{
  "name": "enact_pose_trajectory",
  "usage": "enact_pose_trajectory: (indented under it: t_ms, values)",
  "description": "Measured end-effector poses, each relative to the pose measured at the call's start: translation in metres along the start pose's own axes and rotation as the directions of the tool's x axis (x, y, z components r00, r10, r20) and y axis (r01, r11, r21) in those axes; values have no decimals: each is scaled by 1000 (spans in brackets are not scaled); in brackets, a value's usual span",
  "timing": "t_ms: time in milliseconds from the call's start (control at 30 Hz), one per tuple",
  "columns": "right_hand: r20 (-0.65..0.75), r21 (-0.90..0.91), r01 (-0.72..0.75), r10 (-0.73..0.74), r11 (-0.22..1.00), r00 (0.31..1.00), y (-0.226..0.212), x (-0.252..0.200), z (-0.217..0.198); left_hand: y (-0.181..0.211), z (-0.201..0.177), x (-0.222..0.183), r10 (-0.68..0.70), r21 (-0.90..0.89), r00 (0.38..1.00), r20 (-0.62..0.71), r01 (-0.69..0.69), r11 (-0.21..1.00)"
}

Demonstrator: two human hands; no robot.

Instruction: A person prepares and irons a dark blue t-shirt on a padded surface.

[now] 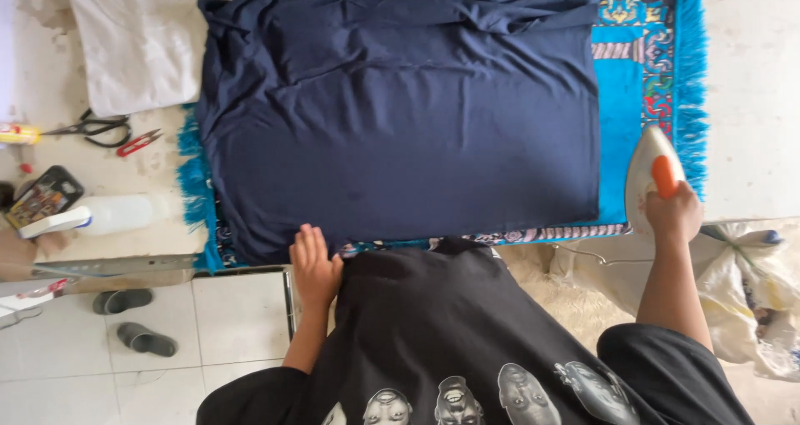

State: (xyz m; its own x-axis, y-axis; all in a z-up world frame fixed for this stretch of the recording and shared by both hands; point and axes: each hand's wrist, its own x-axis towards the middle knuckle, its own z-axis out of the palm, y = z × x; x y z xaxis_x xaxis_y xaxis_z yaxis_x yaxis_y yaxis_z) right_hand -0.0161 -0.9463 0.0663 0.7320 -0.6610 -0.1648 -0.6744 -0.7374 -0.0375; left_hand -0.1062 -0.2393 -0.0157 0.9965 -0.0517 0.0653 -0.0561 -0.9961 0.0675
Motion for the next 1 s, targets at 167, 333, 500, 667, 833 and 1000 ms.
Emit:
enact_pose_trajectory:
  t_ms: [167,333,500,667,833,1000]
  values:
    - [-520,485,244,52,840,852,50,36,37,18,-6,2,-277,-190,960,-30,267,945]
    - [-549,768,253,404,588,731,27,31,61,13,18,-6,-535,-400,844,-35,479,782]
    - [-450,869,250,469,427,760,37,-3,80,-17,53,-7,-884,-608,429,187,757,239]
    - [-315,908,154,395,390,863,26,-40,72,-15,29,17,-930,-685,55,363,692,-226]
    - [-336,894,177,353,412,873,17,-61,60,-17,18,30,-813,-527,-228,536,662,-533]
    - [-155,804,-343,728,486,668,8,-84,92,-22,13,21,-748,-605,-67,660,543,-583]
